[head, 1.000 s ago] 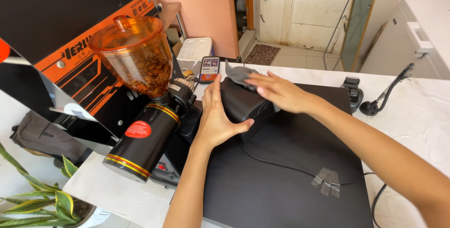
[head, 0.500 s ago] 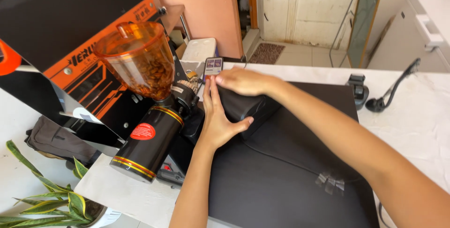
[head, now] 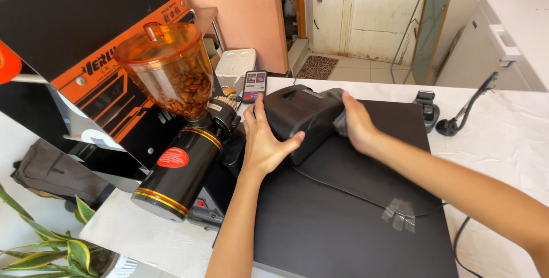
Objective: Cleaning and wiping various equipment on a coffee shop counter, including a tablet, printer, and coffee grinder.
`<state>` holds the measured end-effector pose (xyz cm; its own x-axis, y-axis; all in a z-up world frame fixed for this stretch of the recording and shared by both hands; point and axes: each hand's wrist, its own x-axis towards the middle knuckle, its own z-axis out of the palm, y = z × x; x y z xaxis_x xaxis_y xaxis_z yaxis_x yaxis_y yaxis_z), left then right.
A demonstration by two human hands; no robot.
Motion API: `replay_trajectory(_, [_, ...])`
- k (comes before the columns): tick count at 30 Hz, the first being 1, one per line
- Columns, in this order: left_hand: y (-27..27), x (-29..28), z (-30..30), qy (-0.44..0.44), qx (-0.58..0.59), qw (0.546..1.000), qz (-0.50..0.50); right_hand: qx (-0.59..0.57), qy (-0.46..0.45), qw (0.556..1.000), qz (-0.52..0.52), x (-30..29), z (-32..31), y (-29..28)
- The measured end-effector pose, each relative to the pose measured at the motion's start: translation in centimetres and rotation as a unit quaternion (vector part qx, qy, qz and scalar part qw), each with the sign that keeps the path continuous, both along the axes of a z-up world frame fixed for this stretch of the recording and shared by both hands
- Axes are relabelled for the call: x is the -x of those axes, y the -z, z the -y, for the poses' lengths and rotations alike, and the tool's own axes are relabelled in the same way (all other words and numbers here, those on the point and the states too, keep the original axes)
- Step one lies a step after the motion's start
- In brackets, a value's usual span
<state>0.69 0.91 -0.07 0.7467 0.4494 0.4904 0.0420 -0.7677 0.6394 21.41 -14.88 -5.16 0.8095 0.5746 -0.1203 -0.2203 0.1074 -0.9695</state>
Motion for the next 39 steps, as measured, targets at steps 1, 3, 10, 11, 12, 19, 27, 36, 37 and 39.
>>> replay_trajectory(1, [0.0, -0.3, 0.3, 0.001, 0.003, 1.0, 0.002, 0.003, 0.001, 1.0, 0.002, 1.3, -0.4, 0.5])
replay_trajectory(3, [0.5, -0.6, 1.2, -0.017, -0.004, 0.999, 0.031, 0.02, 0.134, 0.959, 0.249, 4.4, -0.6, 2.2])
replay_trajectory(10, [0.5, -0.8, 1.8, -0.039, -0.018, 0.996, 0.072, 0.095, 0.026, 0.938, 0.333, 14.3, 0.5, 3.5])
replay_trajectory(11, [0.2, -0.9, 1.9, -0.041, -0.018, 0.996, 0.071, 0.108, -0.005, 0.923, 0.37, 14.0, 0.8, 3.1])
replay_trajectory(12, [0.4, -0.7, 2.1, -0.044, -0.013, 0.997, 0.065, 0.125, -0.039, 0.906, 0.402, 14.1, 1.4, 3.0])
replay_trajectory(19, [0.6, -0.1, 2.6, -0.045, -0.018, 0.997, 0.06, 0.175, 0.066, 0.927, 0.325, 4.7, -1.7, 1.8])
replay_trajectory(27, [2.0, -0.6, 1.2, -0.011, -0.01, 0.999, 0.041, 0.064, 0.028, 0.886, 0.459, 14.5, 0.9, -0.2])
replay_trajectory(36, [0.4, 0.2, 1.8, -0.027, -0.014, 0.999, 0.025, 0.224, -0.061, 0.919, 0.318, 0.8, -0.1, -1.2])
replay_trajectory(37, [0.0, 0.3, 2.1, -0.026, -0.016, 0.999, 0.026, 0.222, -0.06, 0.919, 0.32, 2.1, -0.2, 0.3])
replay_trajectory(39, [-0.5, -0.1, 3.1, -0.048, -0.006, 0.998, 0.043, 0.2, -0.049, 0.791, 0.576, 4.1, 0.2, 3.2])
